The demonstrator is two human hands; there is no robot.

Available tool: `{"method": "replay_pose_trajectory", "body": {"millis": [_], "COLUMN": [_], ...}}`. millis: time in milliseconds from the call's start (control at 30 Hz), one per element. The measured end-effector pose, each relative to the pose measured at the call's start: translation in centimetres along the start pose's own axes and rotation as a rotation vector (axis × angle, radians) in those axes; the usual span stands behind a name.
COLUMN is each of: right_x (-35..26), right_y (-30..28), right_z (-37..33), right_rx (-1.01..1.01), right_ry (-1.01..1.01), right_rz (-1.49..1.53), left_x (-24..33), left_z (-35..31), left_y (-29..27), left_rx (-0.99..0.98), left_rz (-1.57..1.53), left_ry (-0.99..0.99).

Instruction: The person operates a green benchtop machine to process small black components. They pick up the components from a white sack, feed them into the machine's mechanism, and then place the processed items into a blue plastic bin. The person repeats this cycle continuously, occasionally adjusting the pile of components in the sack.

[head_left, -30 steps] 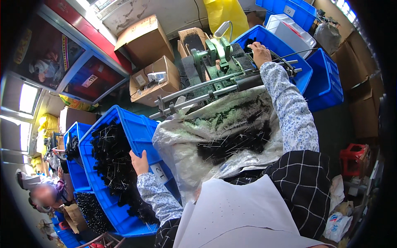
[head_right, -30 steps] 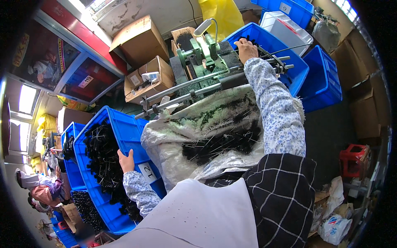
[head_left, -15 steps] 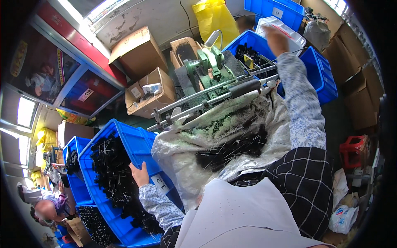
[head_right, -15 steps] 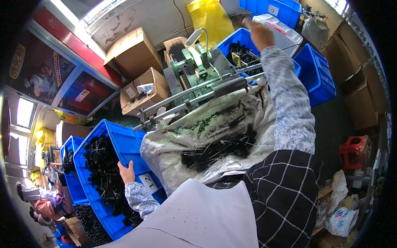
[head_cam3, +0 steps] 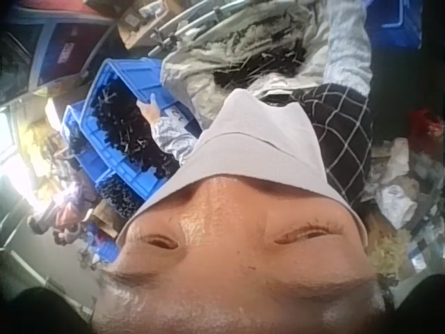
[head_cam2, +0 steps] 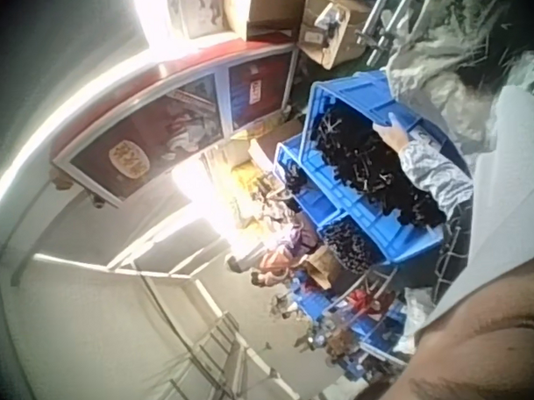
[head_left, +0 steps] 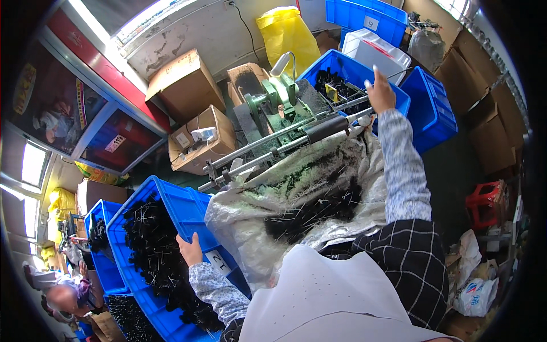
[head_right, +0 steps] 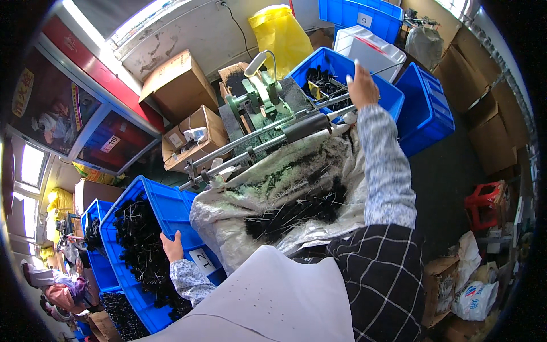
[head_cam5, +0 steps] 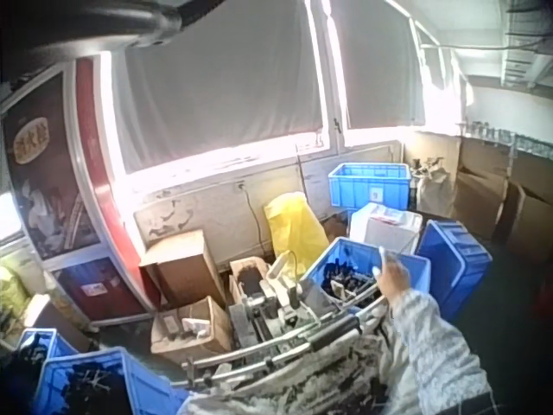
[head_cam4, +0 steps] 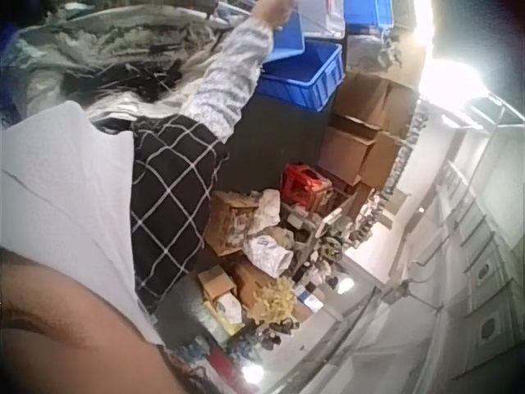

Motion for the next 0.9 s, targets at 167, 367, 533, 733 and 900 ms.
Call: {"method": "replay_pose_trajectory", "body": {"millis": [167,367,533,733,900], "right_x": [0.5,14.6,21.8,17.9,15.0], "right_y": [-3.3,-8.2,-7.4,-4.5,-0.9], "right_z": [-9.5,-22.3,-37.8,-43.4,-43.9], "right_rx": [-0.351,-0.355,-0.505,-0.649,-0.773], "right_ry": [0.191,0.315,0.463,0.543,0.504], "right_rz": [0.153,-0.226,0.255,0.226,0.261], "left_x": [-0.5,-0.6,-0.7,0.6,-0.7], "left_z": [0.1,-0.3,-0.1,0.2,-1.1], "left_y": [0.1,-0.5,-0.7,0.4,-0.9], "left_rx": [0.009,0.084,0.133,0.039,0.051], "left_rz": [0.061,0.091,0.11,0.072,0.121], "left_ry": [-0.005,0.069,0.095,-0.017,-0.087]}}
Point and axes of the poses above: each hand's wrist, its own z-axis towards the middle knuckle, its own y-axis out of the palm, x = y × z, the point moved 5 cm from there along z, towards the middle knuckle, and after that the axes turned 8 degrees about x, right-handed, at the moved point
